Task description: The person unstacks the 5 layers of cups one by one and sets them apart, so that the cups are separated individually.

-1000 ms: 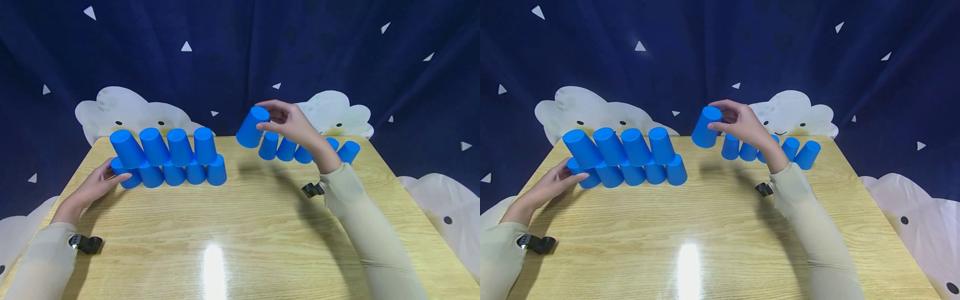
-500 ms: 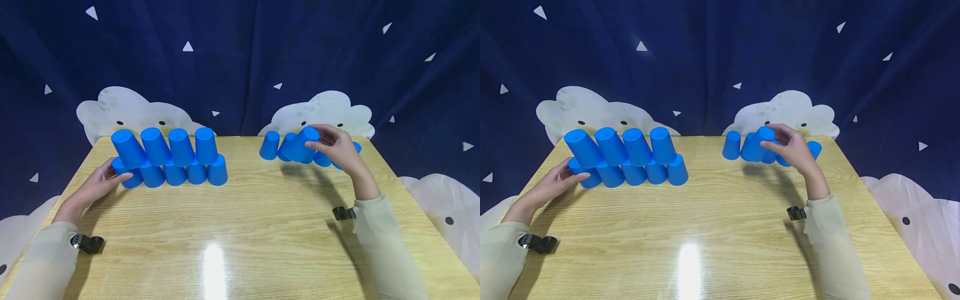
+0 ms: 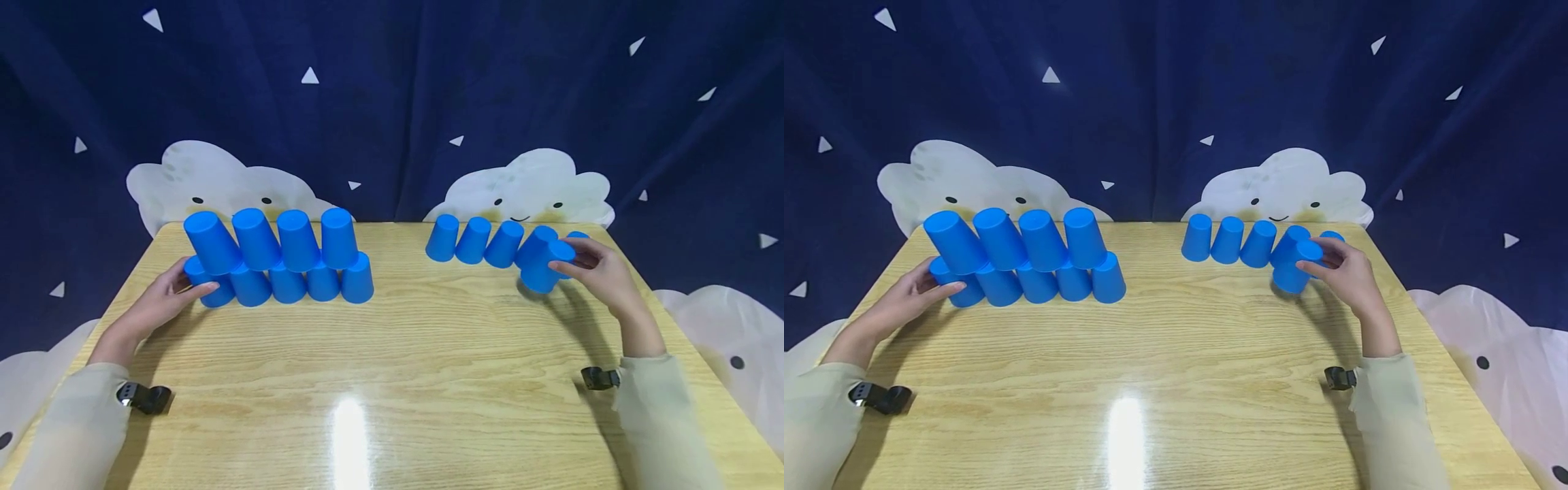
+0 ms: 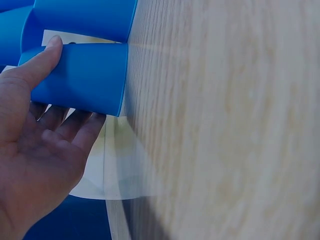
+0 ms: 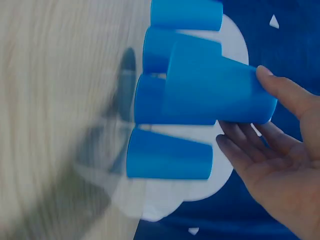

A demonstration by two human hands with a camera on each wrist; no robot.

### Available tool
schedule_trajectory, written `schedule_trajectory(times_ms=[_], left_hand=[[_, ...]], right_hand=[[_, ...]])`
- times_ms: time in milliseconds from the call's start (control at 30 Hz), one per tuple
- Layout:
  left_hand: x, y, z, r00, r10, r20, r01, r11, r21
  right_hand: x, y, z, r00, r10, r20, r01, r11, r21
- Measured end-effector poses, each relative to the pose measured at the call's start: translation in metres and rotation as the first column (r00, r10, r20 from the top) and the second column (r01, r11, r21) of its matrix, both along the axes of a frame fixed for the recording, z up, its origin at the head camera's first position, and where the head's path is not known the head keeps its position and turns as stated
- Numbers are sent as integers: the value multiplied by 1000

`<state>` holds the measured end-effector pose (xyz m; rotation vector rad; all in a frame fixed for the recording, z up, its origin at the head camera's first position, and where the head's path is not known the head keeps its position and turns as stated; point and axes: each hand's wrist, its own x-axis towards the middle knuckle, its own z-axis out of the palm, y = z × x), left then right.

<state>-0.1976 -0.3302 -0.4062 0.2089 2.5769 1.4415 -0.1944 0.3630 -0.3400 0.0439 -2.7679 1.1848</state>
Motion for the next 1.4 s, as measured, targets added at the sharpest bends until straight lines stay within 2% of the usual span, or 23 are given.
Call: schedule_trajectory(times_ms=[200,367,767,1067,1167,1400], left_hand=[[0,1,1,1000,-3,-5,3,1000,-1],[0,1,1,1000,-3,3,3,1000,2],[-2,0,-4,1000,-7,-14,7,1000,-5],[-1,-1,-4,1000,-10,-23,10,1000,6],[-1,-1,-4,999,-12,-35,12,1000,5],[-1,-1,-3,999,-15,-38,15,1000,4]], right_hand=[[10,19,0,995,-83,45,78,990,119],[13,29,-1,989,-137,62,125,979,161],[7,43,-17,968,-245,53,233,957,171],[9,44,-14,967,-248,63,234,956,176],[11,43,-9,968,-248,38,238,955,177],[15,27,11,967,-237,-95,251,954,166]])
